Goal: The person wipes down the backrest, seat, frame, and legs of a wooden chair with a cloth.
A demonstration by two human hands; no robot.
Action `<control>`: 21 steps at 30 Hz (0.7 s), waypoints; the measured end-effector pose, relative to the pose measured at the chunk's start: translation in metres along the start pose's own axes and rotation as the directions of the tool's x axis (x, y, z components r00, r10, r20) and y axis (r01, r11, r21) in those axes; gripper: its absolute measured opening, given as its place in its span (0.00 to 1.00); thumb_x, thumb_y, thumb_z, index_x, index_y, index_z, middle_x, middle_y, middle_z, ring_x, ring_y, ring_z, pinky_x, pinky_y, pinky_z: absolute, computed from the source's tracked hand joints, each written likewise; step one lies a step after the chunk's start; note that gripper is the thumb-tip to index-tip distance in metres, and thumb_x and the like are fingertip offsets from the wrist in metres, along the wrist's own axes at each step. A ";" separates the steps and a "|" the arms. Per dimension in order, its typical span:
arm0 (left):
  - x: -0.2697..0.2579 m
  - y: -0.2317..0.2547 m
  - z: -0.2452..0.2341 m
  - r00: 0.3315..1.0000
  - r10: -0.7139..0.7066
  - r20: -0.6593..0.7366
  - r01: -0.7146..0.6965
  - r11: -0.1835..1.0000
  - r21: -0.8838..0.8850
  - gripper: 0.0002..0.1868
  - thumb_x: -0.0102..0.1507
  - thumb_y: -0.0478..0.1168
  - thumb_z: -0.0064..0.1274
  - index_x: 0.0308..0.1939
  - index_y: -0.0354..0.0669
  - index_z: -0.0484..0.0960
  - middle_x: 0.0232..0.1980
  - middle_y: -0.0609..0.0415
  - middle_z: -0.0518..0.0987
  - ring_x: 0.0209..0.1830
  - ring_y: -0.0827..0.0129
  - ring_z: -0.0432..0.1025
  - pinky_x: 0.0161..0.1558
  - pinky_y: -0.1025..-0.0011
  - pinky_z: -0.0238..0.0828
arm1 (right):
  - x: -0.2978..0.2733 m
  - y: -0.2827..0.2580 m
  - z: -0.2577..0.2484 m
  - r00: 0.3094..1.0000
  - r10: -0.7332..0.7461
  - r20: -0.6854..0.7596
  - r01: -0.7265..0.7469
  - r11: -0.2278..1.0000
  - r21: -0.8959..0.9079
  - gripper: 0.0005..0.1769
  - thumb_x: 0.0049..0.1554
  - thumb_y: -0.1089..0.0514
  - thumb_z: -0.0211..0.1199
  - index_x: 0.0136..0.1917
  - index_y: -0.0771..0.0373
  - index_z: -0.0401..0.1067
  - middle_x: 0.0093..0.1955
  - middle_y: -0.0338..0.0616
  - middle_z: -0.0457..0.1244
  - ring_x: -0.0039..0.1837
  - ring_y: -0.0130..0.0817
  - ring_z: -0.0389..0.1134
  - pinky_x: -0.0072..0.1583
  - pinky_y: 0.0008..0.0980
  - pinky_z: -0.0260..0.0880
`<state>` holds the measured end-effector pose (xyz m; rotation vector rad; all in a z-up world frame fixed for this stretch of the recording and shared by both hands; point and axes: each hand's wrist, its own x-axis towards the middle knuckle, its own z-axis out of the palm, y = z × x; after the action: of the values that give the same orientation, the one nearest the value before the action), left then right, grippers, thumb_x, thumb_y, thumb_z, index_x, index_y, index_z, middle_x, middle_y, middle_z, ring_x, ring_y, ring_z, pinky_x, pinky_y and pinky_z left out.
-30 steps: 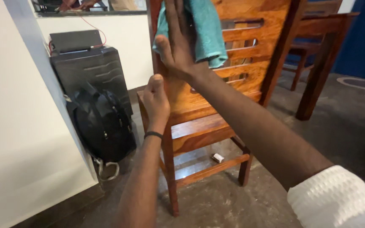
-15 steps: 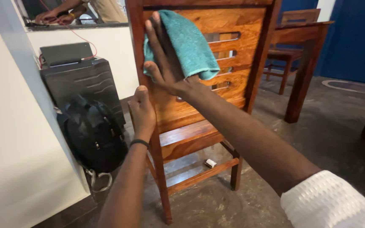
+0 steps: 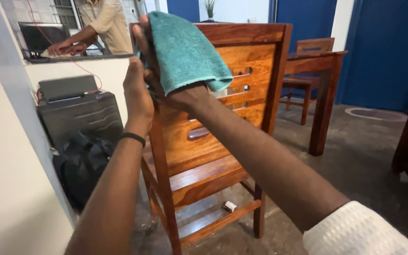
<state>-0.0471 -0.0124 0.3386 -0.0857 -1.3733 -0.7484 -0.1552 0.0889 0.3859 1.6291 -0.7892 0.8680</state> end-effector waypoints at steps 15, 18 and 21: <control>-0.011 0.017 0.014 0.942 -0.197 -0.271 0.278 0.911 0.305 0.41 0.71 0.70 0.29 0.34 0.35 0.78 0.29 0.51 0.72 0.28 0.68 0.65 0.29 0.66 0.59 | -0.040 -0.022 0.003 0.984 0.176 0.037 -0.178 0.983 0.042 0.46 0.67 0.44 0.55 0.86 0.63 0.38 0.89 0.52 0.38 0.90 0.53 0.39 0.87 0.53 0.38; -0.012 0.005 0.012 0.961 -0.195 -0.198 0.229 0.959 0.164 0.37 0.68 0.69 0.30 0.37 0.41 0.81 0.32 0.61 0.80 0.29 0.73 0.73 0.25 0.70 0.65 | -0.064 -0.034 0.014 0.969 0.234 0.080 -0.244 0.959 0.146 0.45 0.64 0.51 0.52 0.86 0.65 0.38 0.89 0.54 0.38 0.88 0.50 0.40 0.86 0.45 0.41; -0.012 -0.002 0.010 0.988 0.055 -0.145 0.000 0.934 0.356 0.39 0.79 0.69 0.35 0.41 0.35 0.79 0.34 0.55 0.72 0.35 0.70 0.66 0.37 0.73 0.65 | -0.090 -0.039 0.029 0.970 0.233 0.070 -0.242 0.959 0.150 0.43 0.62 0.53 0.50 0.85 0.63 0.40 0.88 0.51 0.42 0.87 0.43 0.44 0.86 0.40 0.45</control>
<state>-0.0570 -0.0044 0.3293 0.2340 -1.3367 -0.4625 -0.1644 0.0737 0.2851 1.7236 -0.9880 1.0853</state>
